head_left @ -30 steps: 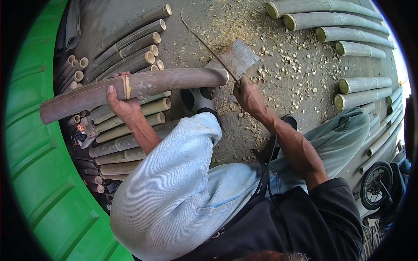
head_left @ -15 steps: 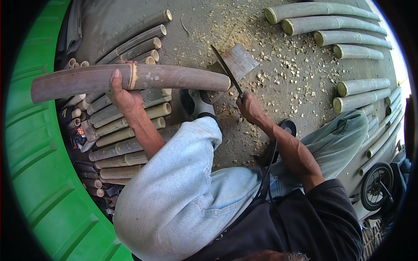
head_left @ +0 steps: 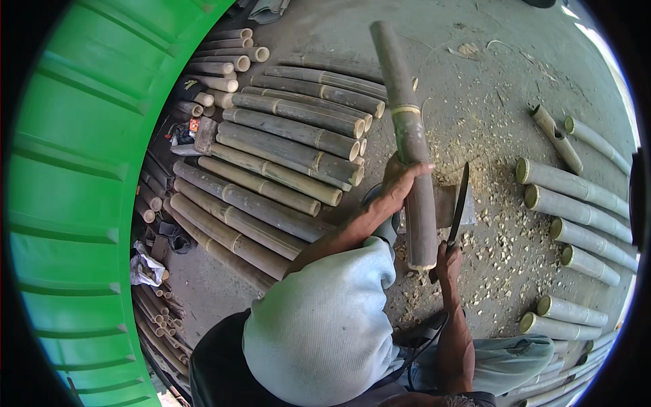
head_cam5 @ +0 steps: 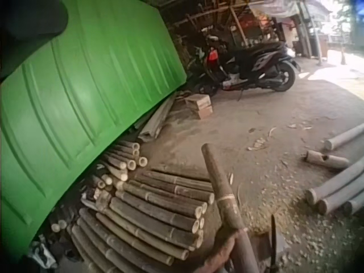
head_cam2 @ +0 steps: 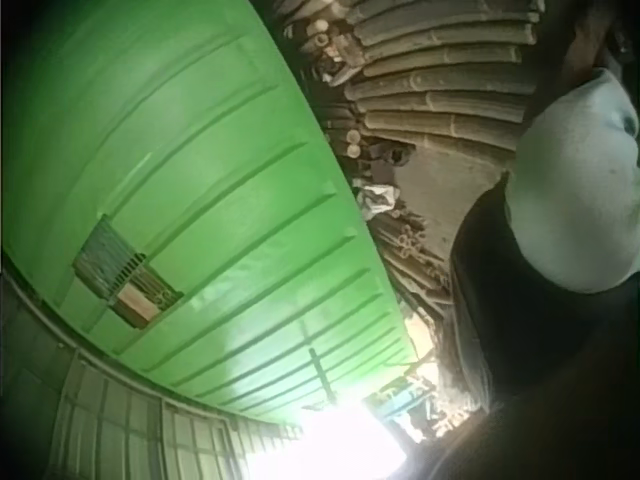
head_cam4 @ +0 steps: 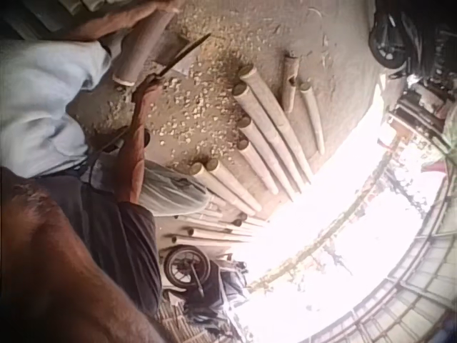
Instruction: The person is using a machete to shape and carve a piece of bamboo while sitting on the ground.
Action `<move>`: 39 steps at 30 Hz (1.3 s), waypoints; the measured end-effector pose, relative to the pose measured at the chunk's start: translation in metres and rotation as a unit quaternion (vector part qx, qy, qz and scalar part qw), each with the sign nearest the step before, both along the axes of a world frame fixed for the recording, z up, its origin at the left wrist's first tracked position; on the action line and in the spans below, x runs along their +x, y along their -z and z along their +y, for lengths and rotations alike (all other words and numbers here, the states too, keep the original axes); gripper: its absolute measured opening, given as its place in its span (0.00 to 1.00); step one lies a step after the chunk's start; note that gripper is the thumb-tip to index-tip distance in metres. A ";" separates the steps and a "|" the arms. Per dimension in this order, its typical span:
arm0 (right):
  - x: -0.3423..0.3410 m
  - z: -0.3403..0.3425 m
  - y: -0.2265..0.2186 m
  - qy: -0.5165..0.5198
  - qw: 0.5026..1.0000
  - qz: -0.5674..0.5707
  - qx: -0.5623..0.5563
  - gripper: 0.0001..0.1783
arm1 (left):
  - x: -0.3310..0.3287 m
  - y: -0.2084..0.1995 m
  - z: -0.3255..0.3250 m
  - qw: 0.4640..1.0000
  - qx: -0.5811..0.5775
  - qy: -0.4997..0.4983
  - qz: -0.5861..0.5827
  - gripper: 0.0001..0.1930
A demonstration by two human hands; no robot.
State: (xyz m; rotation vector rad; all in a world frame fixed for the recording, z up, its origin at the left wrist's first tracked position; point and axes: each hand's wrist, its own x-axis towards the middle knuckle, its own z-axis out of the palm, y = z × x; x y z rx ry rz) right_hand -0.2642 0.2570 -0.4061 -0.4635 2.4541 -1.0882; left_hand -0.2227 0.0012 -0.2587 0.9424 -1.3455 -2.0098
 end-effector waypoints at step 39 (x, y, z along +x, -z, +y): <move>-0.002 0.002 0.003 -0.023 0.999 -0.016 0.041 0.23 | -0.002 -0.051 -0.085 0.939 -0.236 -0.218 0.122 0.25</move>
